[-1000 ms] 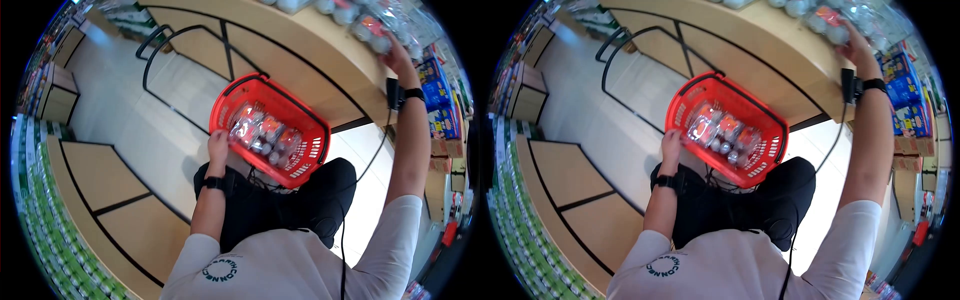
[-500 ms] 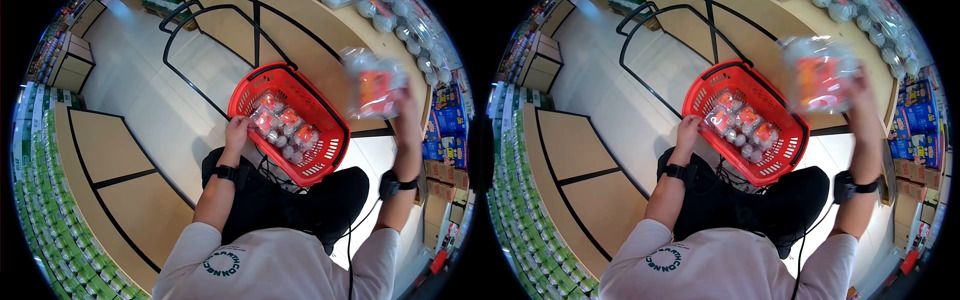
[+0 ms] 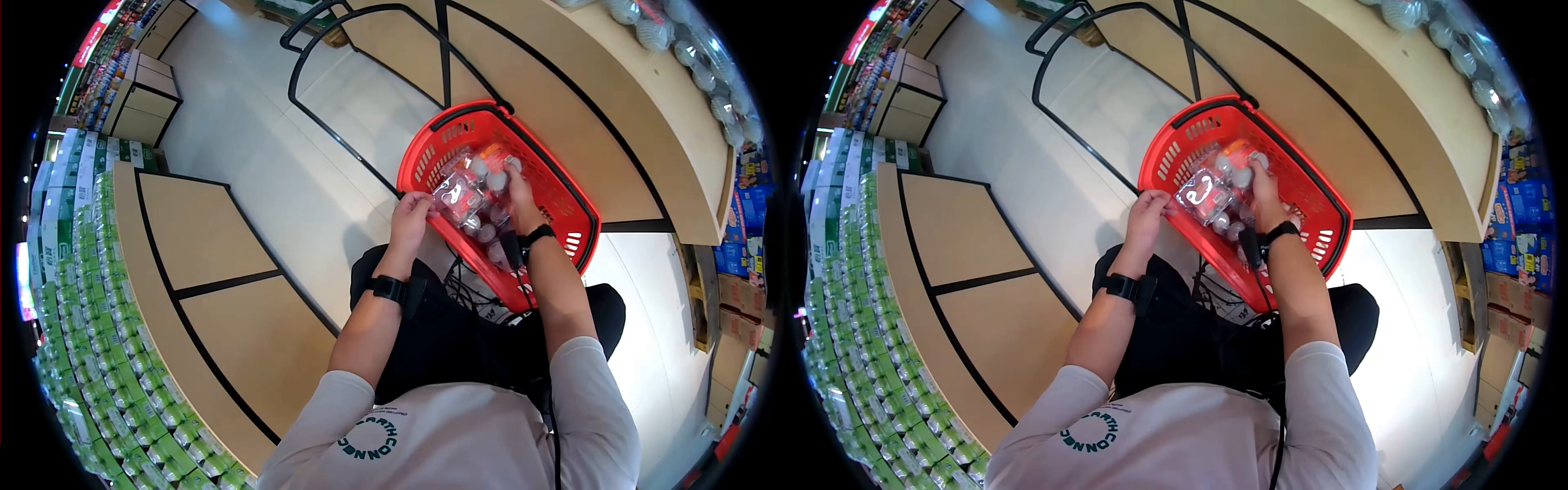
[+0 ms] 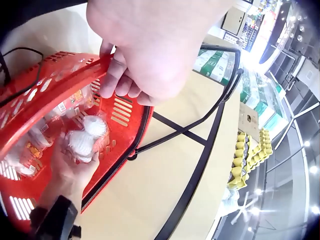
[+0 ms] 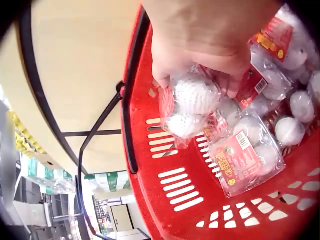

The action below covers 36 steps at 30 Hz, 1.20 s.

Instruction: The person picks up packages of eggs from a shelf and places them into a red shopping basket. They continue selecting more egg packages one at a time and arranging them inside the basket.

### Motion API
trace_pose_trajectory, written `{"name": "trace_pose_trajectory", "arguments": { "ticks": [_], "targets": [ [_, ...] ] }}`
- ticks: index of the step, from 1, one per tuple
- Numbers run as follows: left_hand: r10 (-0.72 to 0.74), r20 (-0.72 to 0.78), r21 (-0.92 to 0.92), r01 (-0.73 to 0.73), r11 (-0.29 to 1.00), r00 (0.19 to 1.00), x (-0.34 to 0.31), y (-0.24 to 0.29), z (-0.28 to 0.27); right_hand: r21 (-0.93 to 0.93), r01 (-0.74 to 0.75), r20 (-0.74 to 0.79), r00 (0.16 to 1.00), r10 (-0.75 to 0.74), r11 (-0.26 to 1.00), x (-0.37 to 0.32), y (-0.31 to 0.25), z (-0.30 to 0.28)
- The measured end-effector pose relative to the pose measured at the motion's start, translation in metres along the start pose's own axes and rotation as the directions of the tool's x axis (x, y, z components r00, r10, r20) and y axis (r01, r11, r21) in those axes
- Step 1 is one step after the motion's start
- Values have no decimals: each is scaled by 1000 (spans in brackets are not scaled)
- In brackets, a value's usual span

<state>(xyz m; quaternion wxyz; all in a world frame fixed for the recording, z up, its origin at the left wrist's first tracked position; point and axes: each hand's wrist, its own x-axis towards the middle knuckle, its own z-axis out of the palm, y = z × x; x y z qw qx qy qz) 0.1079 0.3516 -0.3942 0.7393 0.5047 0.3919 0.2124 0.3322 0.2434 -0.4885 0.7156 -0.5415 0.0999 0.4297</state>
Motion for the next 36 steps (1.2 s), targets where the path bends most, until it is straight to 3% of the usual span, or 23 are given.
{"name": "trace_pose_trajectory", "arguments": {
  "ticks": [2, 4, 7, 8, 10, 11, 13, 14, 16, 17, 20, 21, 22, 23, 24, 25, 26, 28, 30, 32, 34, 36],
  "targets": [
    [33, 27, -24, -33, 999, 999, -2, 2, 1, 75, 24, -62, 998, -19, 997, 16, 14, -4],
    [20, 28, -17, -19, 1000, 999, -4, 1, 0, -15, -32, -49, 998, 31, 999, 30, 27, -10],
    [54, 42, 19, -55, 998, 998, -2, 0, 0, -134, 39, -278, 958, -76, 990, 38, 44, -3],
    [37, 44, 19, -38, 999, 998, -1, 1, -1, -128, 41, -280, 957, -75, 991, 46, 47, -7],
    [14, 48, 29, -16, 999, 999, -1, 2, -3, -588, 93, -321, 885, -337, 803, 59, 55, -14],
    [23, 47, 28, -24, 999, 999, -1, 1, -4, -583, 84, -330, 885, -330, 808, 52, 50, -16],
    [30, 59, 24, -32, 999, 998, 0, 1, -2, -644, -193, -240, 970, 44, 741, 30, 20, -15],
    [17, 54, 29, -19, 999, 998, 0, 3, -2, -640, -195, -248, 968, 40, 743, 24, 17, -16],
    [2, 54, 34, -4, 999, 999, 2, 3, -1, -652, -101, -59, 995, 82, 752, 1, 21, -12],
    [5, 46, 30, -6, 1000, 999, 3, 1, -2, -512, -196, -177, 977, 120, 836, -29, 8, 7],
    [11, 32, 25, -12, 1000, 999, 6, 0, -3, -618, -153, -145, 986, 80, 771, -9, 35, -15],
    [15, 24, 19, -16, 1000, 1000, 6, 0, -1, -777, -130, -83, 991, 104, 616, -31, 9, -8],
    [17, 10, 36, -18, 999, 1000, 6, -2, -4, -787, 125, 112, 992, -60, 605, -41, 1, -11],
    [25, 10, 41, -26, 999, 1000, 10, -6, -5, -749, 372, 299, 928, -220, 549, -50, -7, -14],
    [25, -25, 50, -24, 998, 999, 11, -8, -5, -662, 346, 392, 916, -85, 665, -69, -33, -7],
    [26, -43, 39, -24, 999, 999, 12, -7, -4, -768, 332, 414, 910, 29, 548, -117, -92, 18],
    [44, -53, 58, -41, 998, 998, 16, -10, -3, -670, 548, 613, 789, -44, 501, -130, -118, 18],
    [30, -106, 74, -23, 997, 994, 14, -5, 4, -570, 502, 634, 772, -41, 650, -204, -196, 39],
    [53, -147, 82, -41, 996, 988, 16, -4, 8, -422, 625, 583, 742, -332, 657, -246, -241, 38],
    [44, -166, 98, -28, 995, 985, 16, 1, 13, -417, 730, 523, 680, -514, 541, -272, -285, 38],
    [28, -196, 123, -4, 992, 980, 15, 2, 14, -511, 709, 385, 694, -608, 485, -279, -326, 46],
    [58, -186, 136, -33, 990, 981, 15, 2, 13, -717, 649, 287, 609, -740, 255, -253, -360, 49]
  ]
}}
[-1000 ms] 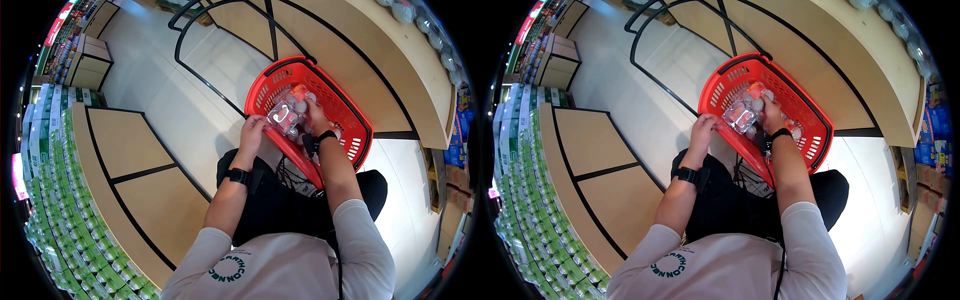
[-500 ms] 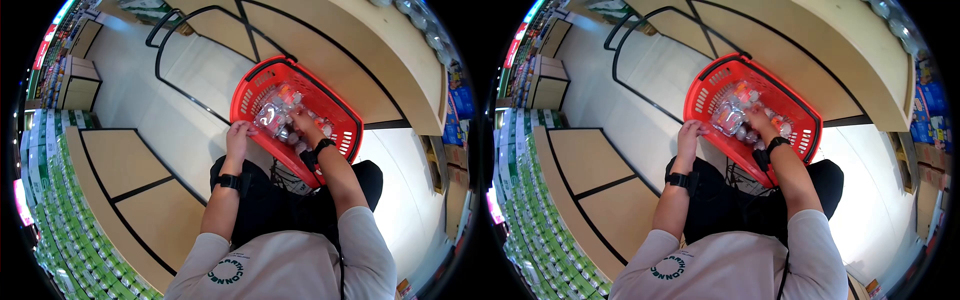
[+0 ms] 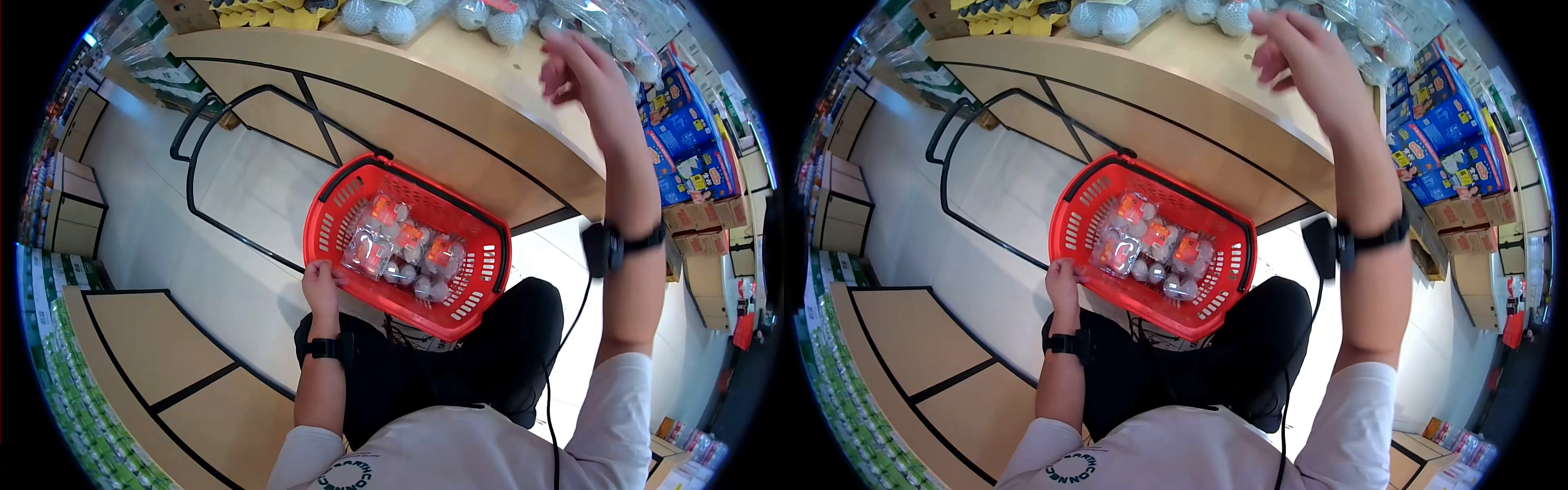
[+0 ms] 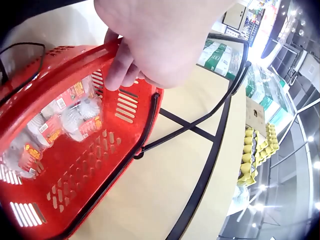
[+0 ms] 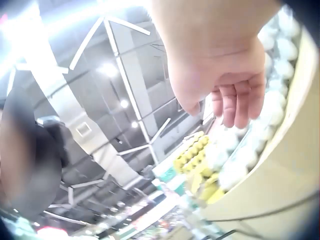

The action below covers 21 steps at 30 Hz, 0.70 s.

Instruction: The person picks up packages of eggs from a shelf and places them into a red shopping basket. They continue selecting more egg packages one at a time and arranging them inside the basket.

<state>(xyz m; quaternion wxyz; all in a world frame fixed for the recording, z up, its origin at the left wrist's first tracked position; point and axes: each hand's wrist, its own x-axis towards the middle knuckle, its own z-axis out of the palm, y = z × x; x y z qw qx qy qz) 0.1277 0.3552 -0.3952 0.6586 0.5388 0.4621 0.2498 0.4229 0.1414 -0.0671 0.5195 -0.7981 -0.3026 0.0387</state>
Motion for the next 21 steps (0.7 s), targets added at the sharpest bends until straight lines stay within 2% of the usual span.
{"name": "trace_pose_trajectory", "arguments": {
  "ticks": [2, 4, 5, 7, 10, 12, 15, 16, 18, 19, 21],
  "targets": [
    [-8, -5, 1, 8, 1000, 1000, 0, -1, 1, -418, -99, -103, 993, 61, 903, 52, 19, -6],
    [-5, -22, -9, 5, 1000, 1000, 2, -3, 1, -470, -338, -197, 941, 277, 815, 83, 33, -6],
    [-5, -14, 1, 5, 1000, 1000, 3, -5, 1, -464, -327, -191, 944, 267, 823, 99, 46, -8],
    [-16, -17, -35, 15, 999, 1000, 7, -15, -3, -225, -487, -160, 873, 461, 844, 126, 74, -12],
    [15, 23, -57, -14, 998, 1000, 2, -10, -4, -205, -429, -181, 900, 397, 880, 140, 70, 1],
    [8, 12, -60, -7, 998, 1000, 3, -11, -5, -268, -442, -232, 892, 387, 856, 151, 70, 7],
    [-1, 1, -48, 1, 999, 1000, 3, -10, -3, -6, -510, -136, 853, 504, 860, 155, 71, 9],
    [1, -5, -28, -1, 1000, 1000, 2, -10, -2, -10, -505, -133, 856, 499, 863, 156, 71, 10],
    [9, -14, -15, -10, 1000, 1000, 2, -7, -2, 141, -368, -113, 916, 384, 919, 154, 75, 9],
    [13, -19, 6, -13, 1000, 1000, 1, -7, -1, 138, -374, -113, 914, 390, 917, 153, 76, 6],
    [41, -18, 20, -41, 999, 999, 7, -10, 1, 163, -243, -80, 963, 258, 956, 164, 91, -2]
  ]
}}
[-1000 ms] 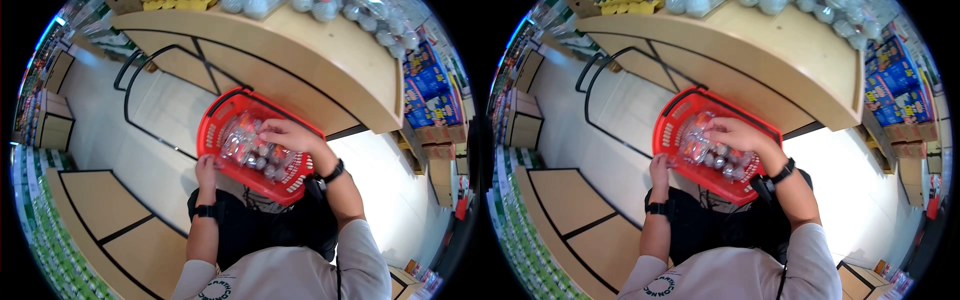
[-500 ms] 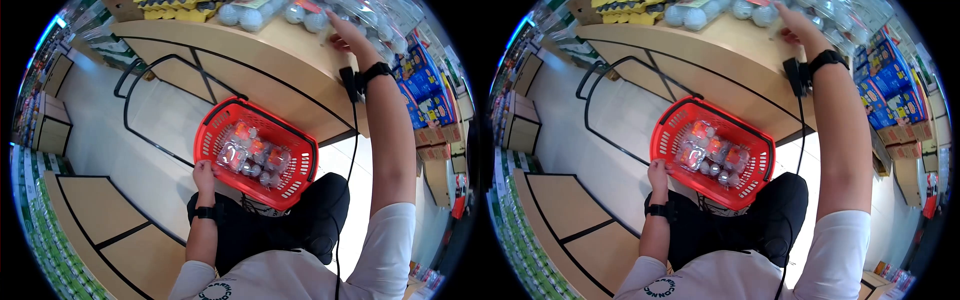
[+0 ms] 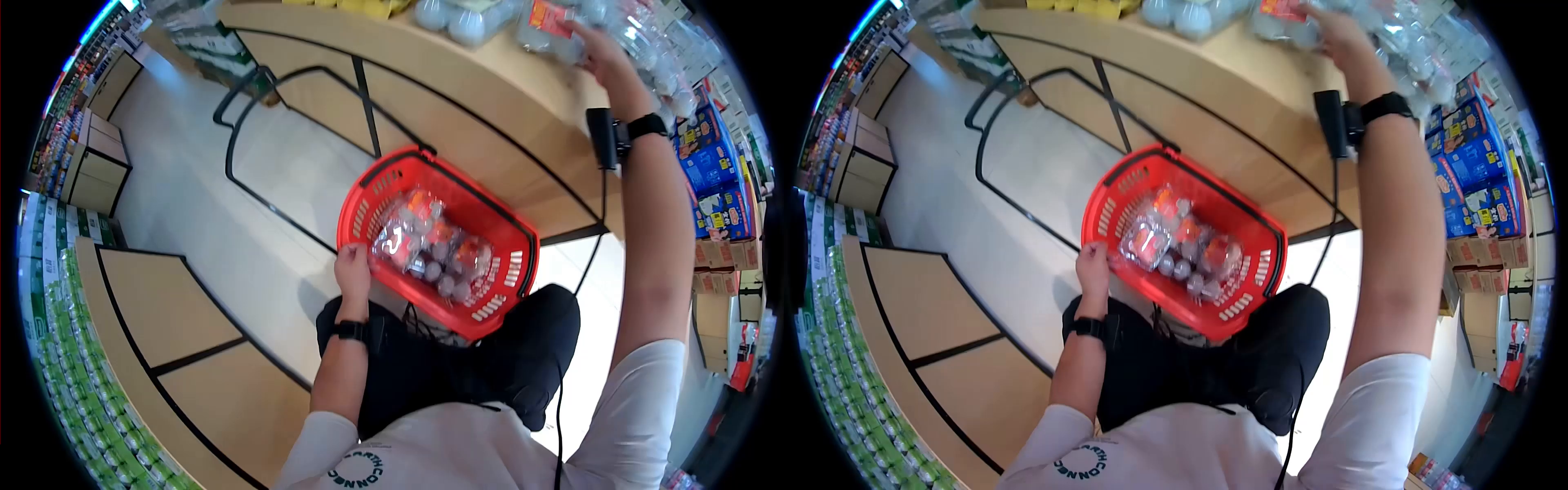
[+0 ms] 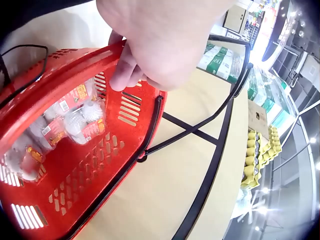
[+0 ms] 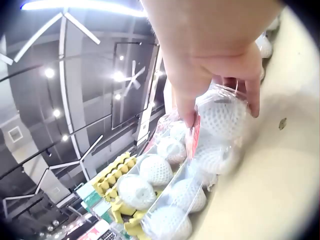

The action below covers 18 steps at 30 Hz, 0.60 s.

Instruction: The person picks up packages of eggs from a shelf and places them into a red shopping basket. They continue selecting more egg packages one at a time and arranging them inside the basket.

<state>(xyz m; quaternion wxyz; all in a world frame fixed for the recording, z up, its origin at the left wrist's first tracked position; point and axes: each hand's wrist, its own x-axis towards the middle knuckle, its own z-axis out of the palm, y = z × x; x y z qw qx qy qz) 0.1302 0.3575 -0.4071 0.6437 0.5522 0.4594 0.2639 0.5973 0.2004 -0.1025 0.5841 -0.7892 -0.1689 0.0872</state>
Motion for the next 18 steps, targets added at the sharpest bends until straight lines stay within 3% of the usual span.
{"name": "trace_pose_trajectory", "arguments": {
  "ticks": [1, 3, 4, 5, 6, 7, 8, 10, 12, 14, 15, 16, 17, 18],
  "targets": [
    [26, -8, 16, -26, 1000, 1000, 0, -6, -3, 6, 43, 60, 997, -43, 999, 30, 18, -22],
    [17, 24, -28, -16, 999, 1000, -2, -5, -5, 21, 149, -85, 985, -147, 989, -71, -41, 15],
    [-26, 20, -73, 27, 997, 999, -1, -4, -3, -157, 267, -130, 949, -288, 951, -105, -60, 26],
    [-62, 18, -117, 64, 991, 998, -2, -2, -3, -82, 386, -182, 901, -395, 919, -100, -49, 21],
    [-74, 6, -108, 74, 991, 997, -2, 1, -2, -81, 467, 14, 884, -468, 880, -114, -54, 8],
    [-65, 12, -93, 66, 993, 998, -3, 3, -2, -93, 521, 117, 852, -510, 849, -151, -61, 17],
    [-61, 21, -78, 62, 995, 998, -5, 5, -3, -338, 567, 149, 820, -552, 751, -154, -47, 7],
    [-72, 22, -65, 73, 995, 997, -7, 11, -3, -337, 592, 418, 791, -448, 732, -199, -26, 16],
    [-79, 37, -48, 81, 996, 996, -4, 7, -3, -147, 395, 499, 821, -276, 907, -258, 3, 68],
    [-76, 30, -43, 77, 996, 997, -4, 9, -4, -395, 461, 643, 756, -118, 795, -276, 67, 99],
    [-69, 34, -36, 70, 997, 997, -5, 9, -4, -370, 468, 728, 683, -62, 803, -281, 101, 114],
    [-84, 26, -40, 85, 996, 996, -4, 7, -4, -406, 480, 794, 607, 40, 778, -288, 170, 136],
    [-84, 22, -37, 85, 996, 996, -4, 7, -3, -354, 478, 822, 570, 23, 804, -289, 203, 145],
    [-89, 20, -23, 90, 996, 996, -4, 8, -4, -430, 407, 828, 535, 171, 806, -289, 227, 156]
  ]
}}
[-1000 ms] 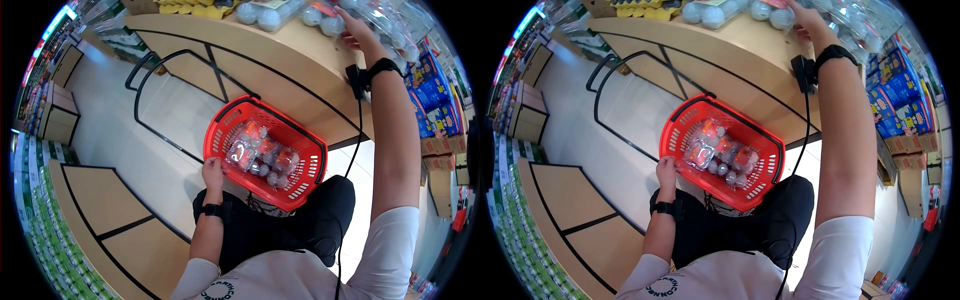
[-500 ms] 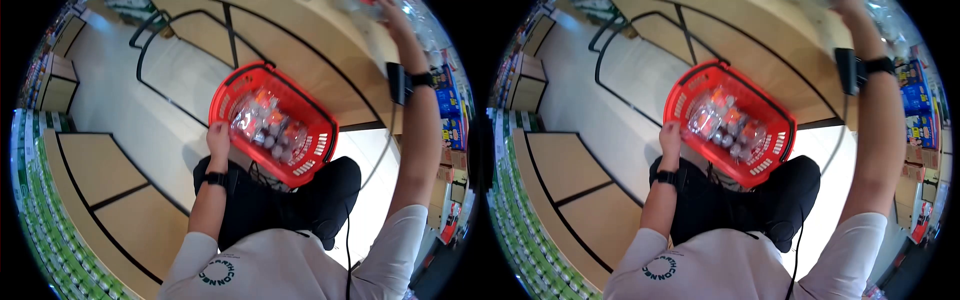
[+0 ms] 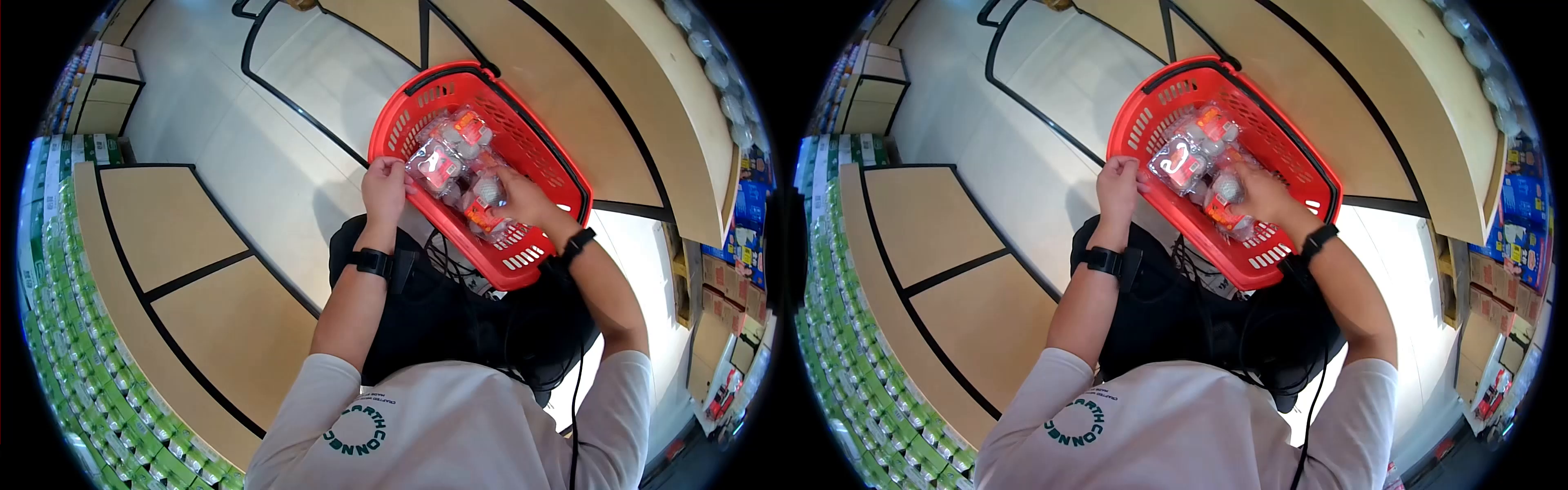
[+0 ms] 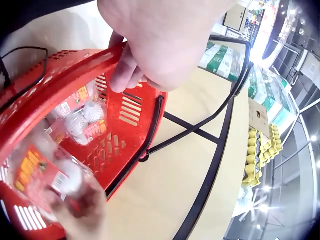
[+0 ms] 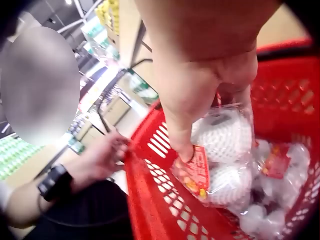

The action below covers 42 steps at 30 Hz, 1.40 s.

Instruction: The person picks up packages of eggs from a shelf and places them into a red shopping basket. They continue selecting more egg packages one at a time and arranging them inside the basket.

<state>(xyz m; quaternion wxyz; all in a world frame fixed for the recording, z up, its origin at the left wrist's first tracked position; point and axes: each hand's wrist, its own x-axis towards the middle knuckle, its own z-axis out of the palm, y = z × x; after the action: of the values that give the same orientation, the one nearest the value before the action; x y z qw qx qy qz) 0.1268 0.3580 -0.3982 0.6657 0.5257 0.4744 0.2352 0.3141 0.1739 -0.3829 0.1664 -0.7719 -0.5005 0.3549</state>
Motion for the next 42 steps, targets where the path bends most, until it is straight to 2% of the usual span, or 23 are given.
{"name": "trace_pose_trajectory", "arguments": {
  "ticks": [1, 3, 5, 7, 8, 9, 11, 12, 14, 15, 17, 20, 25, 27, 28, 29, 31, 34, 35, 37, 39, 41, 42],
  "targets": [
    [-9, -3, 16, 9, 1000, 1000, -1, 0, 0, 5, 8, 6, 1000, -9, 1000, 13, 23, 25],
    [3, -23, 21, -3, 1000, 1000, -1, 0, 1, 365, 24, 22, 999, -34, 931, 36, 61, 70],
    [8, -17, 1, -8, 1000, 1000, -1, -1, 1, 383, 23, 13, 999, -30, 924, 45, 60, 82],
    [13, -19, 29, -12, 1000, 1000, 1, -2, -1, 642, -80, -10, 994, 113, 763, 52, 63, 85],
    [13, -11, 58, -13, 998, 1000, 0, -2, -1, 646, 60, -119, 993, 23, 761, 58, 67, 90],
    [6, -14, 57, -6, 998, 1000, -1, -3, -1, 647, 54, -112, 993, 24, 760, 59, 74, 92],
    [15, -17, 22, -14, 1000, 1000, -1, -2, 0, 352, 65, -135, 991, -18, 934, 54, 86, 88],
    [0, -16, 34, 0, 999, 1000, 1, -3, 0, 349, 57, -138, 990, -9, 935, 47, 75, 75],
    [2, -14, 55, -1, 998, 1000, 1, -2, 0, -87, -122, -125, 986, 110, 989, 36, 50, 48],
    [6, -21, 82, -5, 997, 1000, 1, -1, 0, -91, -128, -133, 984, 115, 988, 35, 47, 40],
    [38, -33, 43, -37, 998, 999, 2, -4, 0, 150, -150, -58, 985, 160, 977, 35, 45, 23],
    [64, 16, -53, -63, 997, 998, 12, -30, -9, 605, 104, -106, 993, -50, 789, 9, 13, -20],
    [52, 21, 60, -53, 997, 998, -6, -6, -7, 648, 253, -265, 959, -99, 719, -118, -106, -170],
    [59, 62, 53, -63, 997, 996, -1, -4, -5, 665, 415, -449, 886, -112, 621, -160, -120, -214],
    [48, 50, 64, -52, 997, 998, -1, -2, -4, 591, 442, -544, 836, -72, 674, -177, -126, -238],
    [40, 35, 69, -42, 997, 999, -1, -2, -2, 423, 491, -703, 708, -67, 762, -186, -123, -260],
    [60, 33, 64, -62, 996, 998, -3, 2, 0, 352, 482, -891, 436, 129, 802, -197, -101, -313],
    [37, 6, 78, -38, 996, 999, -1, 0, 2, 326, 148, -944, 109, 312, 934, -212, -16, -399],
    [37, 49, 68, -40, 997, 998, 5, -9, 1, 368, 93, -924, -68, 375, 925, -206, 7, -414],
    [30, 109, -20, -28, 999, 994, 15, -25, -10, 557, 123, -829, 24, 559, 821, -223, 102, -454],
    [50, 107, 28, -53, 998, 993, 4, -10, -9, 421, 229, -907, 118, 404, 877, -220, 94, -434],
    [46, 85, 15, -47, 999, 995, 4, -7, -4, 564, 158, -808, 306, 503, 810, -213, 32, -414],
    [33, 59, 32, -35, 999, 998, 0, -9, -7, 639, 33, -749, 252, 613, 768, -208, 21, -411]
  ]
}}
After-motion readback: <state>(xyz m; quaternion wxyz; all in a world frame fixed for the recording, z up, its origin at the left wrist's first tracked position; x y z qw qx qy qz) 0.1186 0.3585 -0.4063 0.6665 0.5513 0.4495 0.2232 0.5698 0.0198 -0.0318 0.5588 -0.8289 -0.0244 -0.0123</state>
